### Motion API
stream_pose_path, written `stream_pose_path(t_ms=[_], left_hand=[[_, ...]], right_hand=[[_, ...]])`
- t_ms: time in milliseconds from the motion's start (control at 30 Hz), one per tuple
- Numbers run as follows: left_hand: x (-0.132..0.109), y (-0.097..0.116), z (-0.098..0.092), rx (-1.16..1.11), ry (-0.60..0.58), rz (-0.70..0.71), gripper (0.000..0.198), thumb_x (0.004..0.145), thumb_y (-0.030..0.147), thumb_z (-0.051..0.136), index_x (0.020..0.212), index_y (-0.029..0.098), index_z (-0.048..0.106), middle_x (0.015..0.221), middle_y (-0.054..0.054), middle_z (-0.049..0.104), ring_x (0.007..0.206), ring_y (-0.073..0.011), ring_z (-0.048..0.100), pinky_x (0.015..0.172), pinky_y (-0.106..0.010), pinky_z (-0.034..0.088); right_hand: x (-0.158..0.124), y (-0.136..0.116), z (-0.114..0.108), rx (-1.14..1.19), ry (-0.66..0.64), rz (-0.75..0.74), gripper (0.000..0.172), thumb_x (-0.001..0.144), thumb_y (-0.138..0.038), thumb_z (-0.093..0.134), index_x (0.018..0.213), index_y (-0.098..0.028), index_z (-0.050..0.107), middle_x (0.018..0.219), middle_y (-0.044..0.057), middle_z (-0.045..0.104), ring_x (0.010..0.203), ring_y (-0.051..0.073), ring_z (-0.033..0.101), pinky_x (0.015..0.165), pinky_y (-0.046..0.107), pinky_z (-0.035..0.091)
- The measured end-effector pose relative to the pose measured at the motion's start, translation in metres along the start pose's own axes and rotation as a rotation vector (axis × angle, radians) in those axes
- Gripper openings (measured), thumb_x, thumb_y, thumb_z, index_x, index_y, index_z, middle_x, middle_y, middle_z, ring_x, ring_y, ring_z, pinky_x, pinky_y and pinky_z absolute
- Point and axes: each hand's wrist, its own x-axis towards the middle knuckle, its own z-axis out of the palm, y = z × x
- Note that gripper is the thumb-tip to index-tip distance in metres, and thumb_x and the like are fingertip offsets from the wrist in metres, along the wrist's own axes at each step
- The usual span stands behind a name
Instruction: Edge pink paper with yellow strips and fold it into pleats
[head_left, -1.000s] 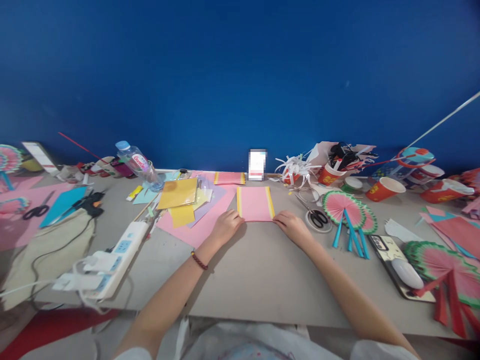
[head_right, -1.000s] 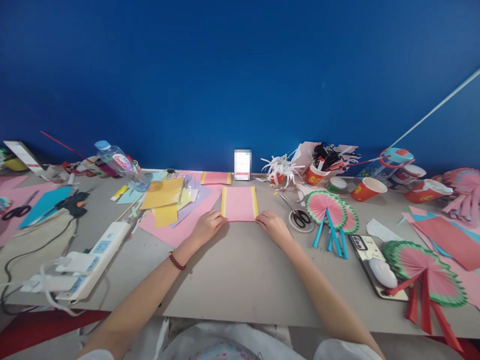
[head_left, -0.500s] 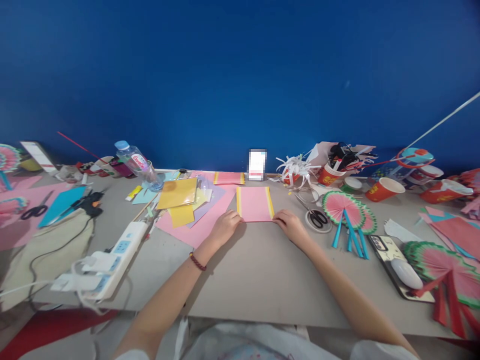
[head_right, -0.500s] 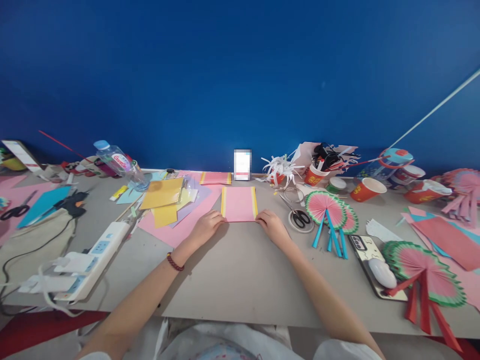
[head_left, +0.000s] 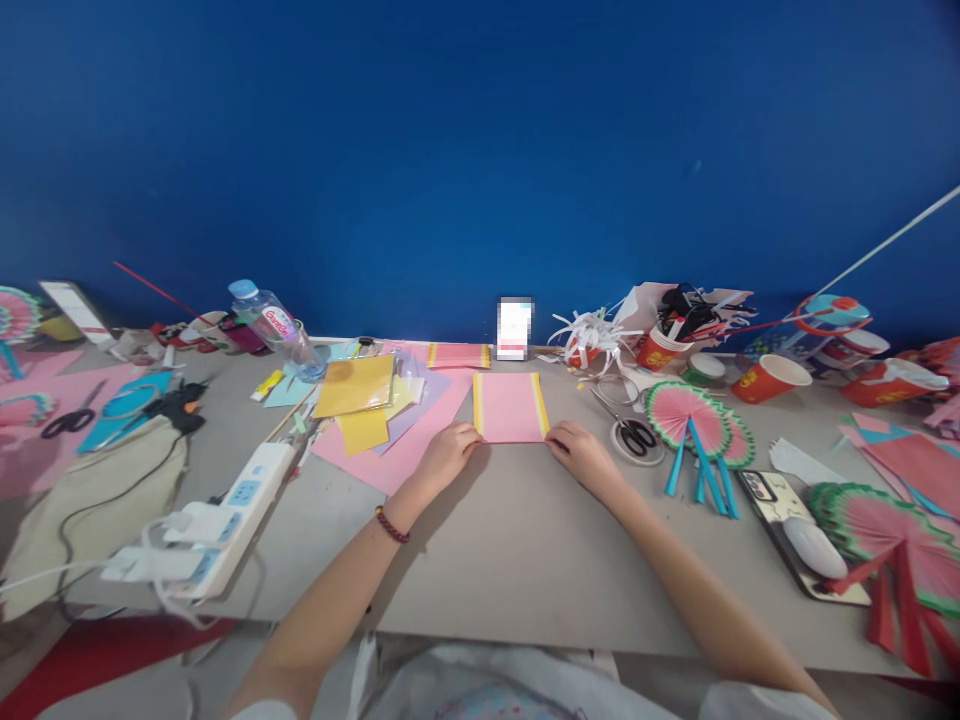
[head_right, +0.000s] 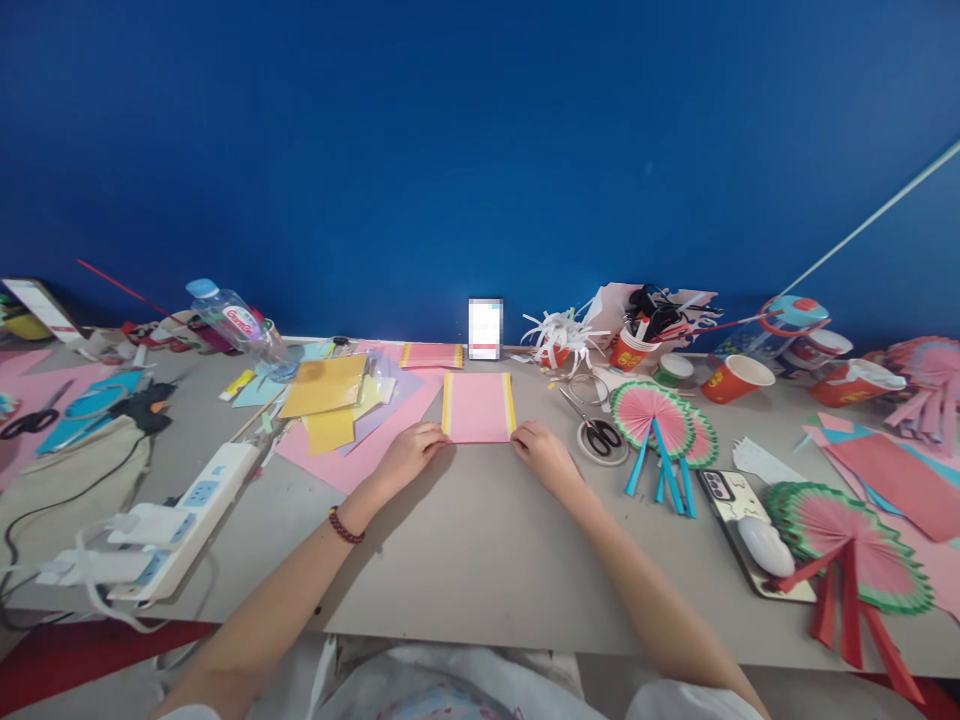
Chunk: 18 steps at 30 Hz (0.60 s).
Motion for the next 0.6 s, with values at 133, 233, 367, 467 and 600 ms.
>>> stream_pose_path(t_ms=[133,233,367,467,600], left_hand=[[0.000,0.003,-0.002,0.027,0.002,-0.005,0.022,0.091,0.014,0.045,0.088,0.019,0.066,0.090,-0.004,0.065,0.087,-0.0162,0.060,0.076,-0.027,0.048],[0.000,0.005,-0.002,0.051,-0.001,-0.022,0.019,0.091,0.016,0.046,0.088,0.018,0.065,0.090,-0.004,0.064,0.088,-0.0165,0.059,0.078,-0.027,0.047],[0.000,0.005,-0.003,0.101,-0.012,-0.027,0.019,0.092,0.015,0.046,0.086,0.017,0.064,0.088,-0.004,0.064,0.088,-0.0166,0.059,0.077,-0.028,0.047],[-0.001,0.007,-0.001,0.180,-0.029,-0.020,0.021,0.091,0.013,0.044,0.087,0.017,0.064,0.088,-0.003,0.064,0.087,-0.0167,0.058,0.076,-0.028,0.047],[-0.003,0.013,0.004,0.341,-0.060,-0.014,0.023,0.089,0.005,0.043,0.091,0.017,0.063,0.089,-0.004,0.063,0.086,-0.0175,0.058,0.076,-0.029,0.048]], right_hand=[[-0.001,-0.003,0.001,-0.122,-0.042,0.009,0.019,0.088,-0.014,0.046,0.086,-0.019,0.064,0.089,0.007,0.065,0.087,0.019,0.059,0.074,0.027,0.044],[-0.001,-0.006,-0.001,-0.199,-0.087,0.021,0.019,0.089,-0.014,0.046,0.091,-0.018,0.064,0.092,0.006,0.065,0.090,0.017,0.058,0.075,0.025,0.043],[-0.001,-0.012,-0.004,-0.302,-0.147,0.036,0.018,0.091,-0.015,0.046,0.092,-0.018,0.064,0.093,0.006,0.064,0.093,0.017,0.056,0.075,0.023,0.041],[-0.002,-0.017,-0.004,-0.379,-0.174,0.050,0.018,0.091,-0.015,0.046,0.092,-0.017,0.064,0.094,0.006,0.064,0.093,0.017,0.055,0.071,0.023,0.040],[-0.005,-0.024,0.000,-0.497,-0.159,0.051,0.016,0.091,-0.012,0.047,0.088,-0.016,0.062,0.091,0.007,0.063,0.088,0.018,0.055,0.066,0.024,0.038]])
